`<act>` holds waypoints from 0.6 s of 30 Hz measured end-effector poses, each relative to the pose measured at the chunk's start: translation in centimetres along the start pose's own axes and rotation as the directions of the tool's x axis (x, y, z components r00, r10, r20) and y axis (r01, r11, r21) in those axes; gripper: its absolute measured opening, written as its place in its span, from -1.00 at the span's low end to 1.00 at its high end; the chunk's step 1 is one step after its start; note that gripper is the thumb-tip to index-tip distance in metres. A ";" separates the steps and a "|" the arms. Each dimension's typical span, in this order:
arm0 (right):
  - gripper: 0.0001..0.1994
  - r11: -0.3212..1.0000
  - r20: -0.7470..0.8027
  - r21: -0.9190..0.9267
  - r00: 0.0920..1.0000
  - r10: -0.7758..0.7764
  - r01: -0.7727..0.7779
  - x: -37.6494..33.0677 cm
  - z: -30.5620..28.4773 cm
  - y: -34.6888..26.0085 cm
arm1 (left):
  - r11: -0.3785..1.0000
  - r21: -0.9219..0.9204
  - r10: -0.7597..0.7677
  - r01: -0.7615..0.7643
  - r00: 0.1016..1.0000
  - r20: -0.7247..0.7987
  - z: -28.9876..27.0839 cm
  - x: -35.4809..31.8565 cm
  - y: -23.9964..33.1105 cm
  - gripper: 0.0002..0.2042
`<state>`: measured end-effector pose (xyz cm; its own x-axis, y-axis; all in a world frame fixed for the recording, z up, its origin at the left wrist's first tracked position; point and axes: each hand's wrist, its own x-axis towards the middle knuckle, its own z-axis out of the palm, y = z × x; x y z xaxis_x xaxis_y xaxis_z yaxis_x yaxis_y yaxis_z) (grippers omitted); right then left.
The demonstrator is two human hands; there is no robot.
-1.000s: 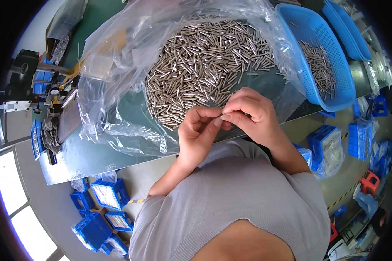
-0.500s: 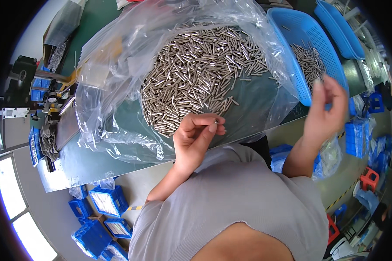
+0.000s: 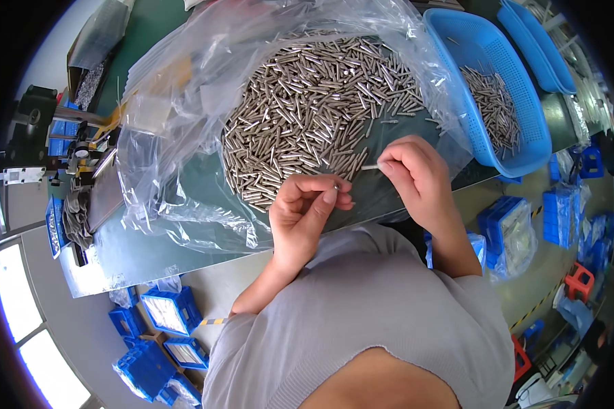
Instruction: Inspecting and sorting small metal pins from a large plastic bag into a storage basket.
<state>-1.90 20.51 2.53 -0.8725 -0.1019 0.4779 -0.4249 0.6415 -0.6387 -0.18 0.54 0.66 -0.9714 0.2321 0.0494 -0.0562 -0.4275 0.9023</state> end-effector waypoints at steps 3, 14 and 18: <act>-0.90 0.955 0.102 0.284 0.993 0.062 -0.089 0.1 -0.8 -1.3 | 0.999 0.031 -0.009 0.008 0.999 0.035 0.1 0.2 0.1 -0.91; -0.88 0.957 0.108 0.273 0.986 -0.130 0.096 0.9 1.4 -1.7 | 0.998 0.055 -0.022 0.019 0.998 0.062 -0.2 0.1 -0.3 -0.89; -0.82 0.905 0.149 0.425 0.986 -0.080 0.009 0.8 2.0 -1.1 | 1.000 0.028 -0.014 0.012 0.998 0.067 0.0 0.1 -0.3 -0.86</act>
<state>-2.66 18.19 2.38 -0.8619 -0.2651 0.4323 -0.4952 0.2561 -0.8302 -0.30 0.71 0.36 -0.9530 0.2958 0.0658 -0.0610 -0.4000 0.9145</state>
